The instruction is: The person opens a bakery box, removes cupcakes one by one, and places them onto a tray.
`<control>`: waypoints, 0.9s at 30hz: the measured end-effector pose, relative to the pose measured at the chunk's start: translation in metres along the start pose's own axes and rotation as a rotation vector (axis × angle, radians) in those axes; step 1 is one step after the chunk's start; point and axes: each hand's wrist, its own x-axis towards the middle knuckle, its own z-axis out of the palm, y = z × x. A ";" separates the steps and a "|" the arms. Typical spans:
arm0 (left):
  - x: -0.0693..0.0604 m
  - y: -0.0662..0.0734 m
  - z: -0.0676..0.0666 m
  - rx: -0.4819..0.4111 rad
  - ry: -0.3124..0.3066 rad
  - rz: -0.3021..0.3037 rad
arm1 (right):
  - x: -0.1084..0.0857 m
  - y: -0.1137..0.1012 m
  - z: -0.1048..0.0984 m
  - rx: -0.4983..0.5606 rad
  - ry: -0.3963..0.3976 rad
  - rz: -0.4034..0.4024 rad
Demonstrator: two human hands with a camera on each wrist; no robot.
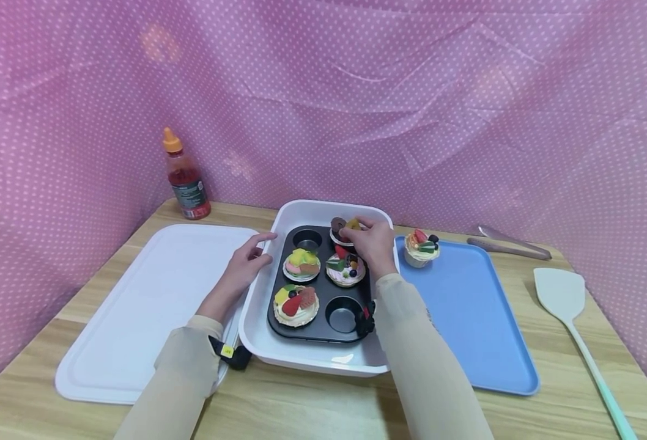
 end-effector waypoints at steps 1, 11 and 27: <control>0.000 0.000 0.000 -0.001 -0.004 -0.001 | 0.000 -0.001 0.000 0.005 0.002 0.003; 0.000 -0.001 0.001 -0.001 -0.002 0.011 | 0.000 -0.002 -0.009 0.096 -0.012 0.015; -0.001 0.000 -0.001 0.005 0.009 0.029 | -0.008 -0.017 -0.031 0.146 -0.039 0.020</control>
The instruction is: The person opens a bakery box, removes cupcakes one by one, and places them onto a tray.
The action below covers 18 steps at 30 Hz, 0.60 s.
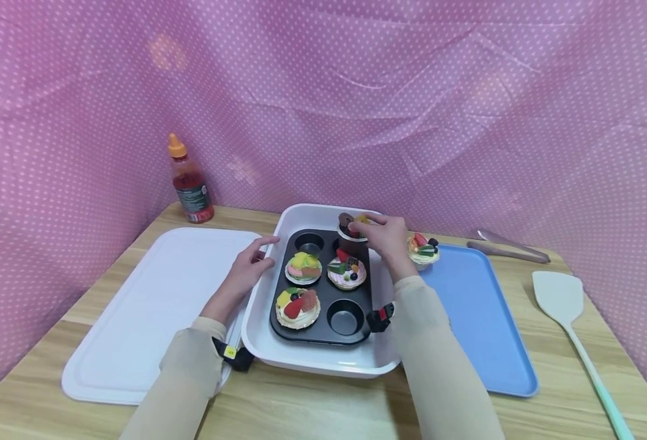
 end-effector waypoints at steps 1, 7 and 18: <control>0.000 0.000 0.000 0.001 0.000 0.002 | -0.001 0.000 -0.004 0.008 0.005 0.002; -0.001 0.001 -0.001 0.010 -0.008 -0.001 | -0.007 -0.003 -0.030 0.041 0.023 0.012; 0.001 0.000 0.000 0.020 -0.010 -0.020 | -0.021 -0.009 -0.068 0.055 0.103 -0.025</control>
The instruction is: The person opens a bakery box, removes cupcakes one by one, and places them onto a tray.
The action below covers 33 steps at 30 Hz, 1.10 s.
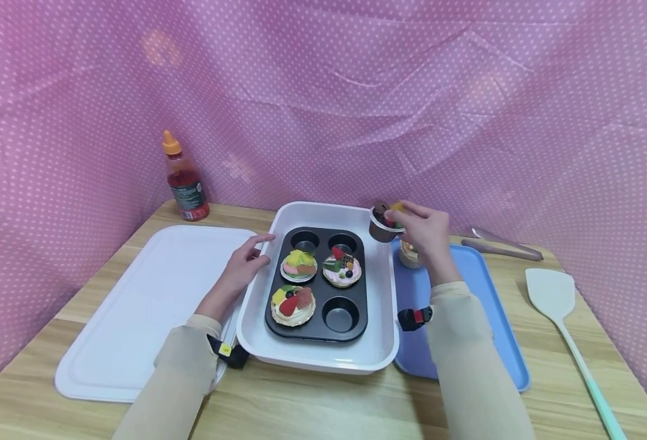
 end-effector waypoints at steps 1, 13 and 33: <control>0.000 0.000 0.000 -0.001 0.000 0.002 | -0.001 0.000 -0.003 -0.004 0.005 -0.005; 0.000 -0.002 -0.001 -0.012 0.002 0.019 | 0.000 0.021 -0.042 0.055 0.074 0.027; 0.001 -0.001 0.000 -0.013 -0.013 -0.017 | 0.006 0.056 -0.076 0.194 0.180 0.211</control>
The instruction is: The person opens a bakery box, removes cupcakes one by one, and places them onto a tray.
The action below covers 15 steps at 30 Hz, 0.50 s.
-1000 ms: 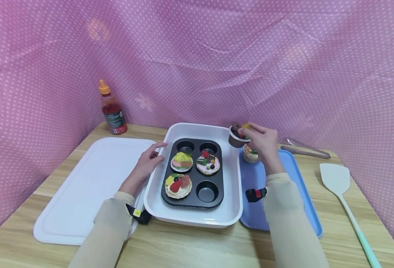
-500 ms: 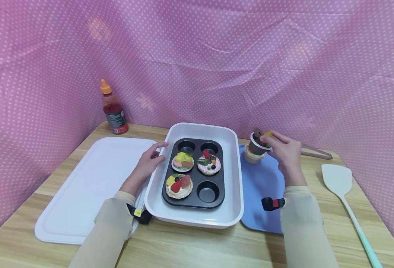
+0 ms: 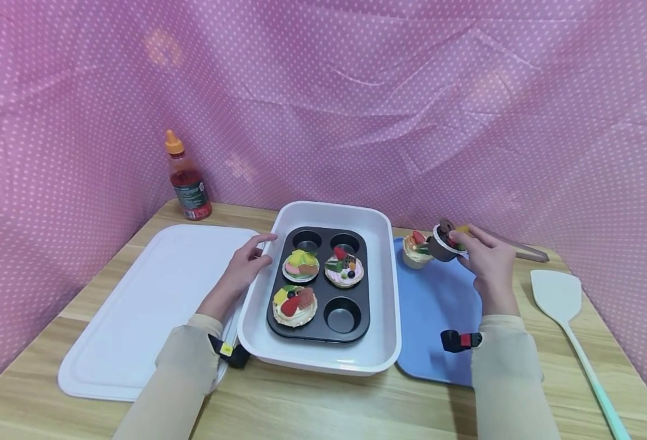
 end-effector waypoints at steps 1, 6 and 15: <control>0.000 0.000 0.000 0.000 -0.002 -0.006 | 0.000 0.001 -0.001 -0.007 0.003 0.001; -0.001 0.001 0.000 0.003 0.003 -0.012 | 0.003 0.005 -0.003 0.022 0.009 0.015; -0.001 0.001 0.001 -0.006 0.010 0.005 | 0.012 0.010 -0.012 0.121 0.053 0.036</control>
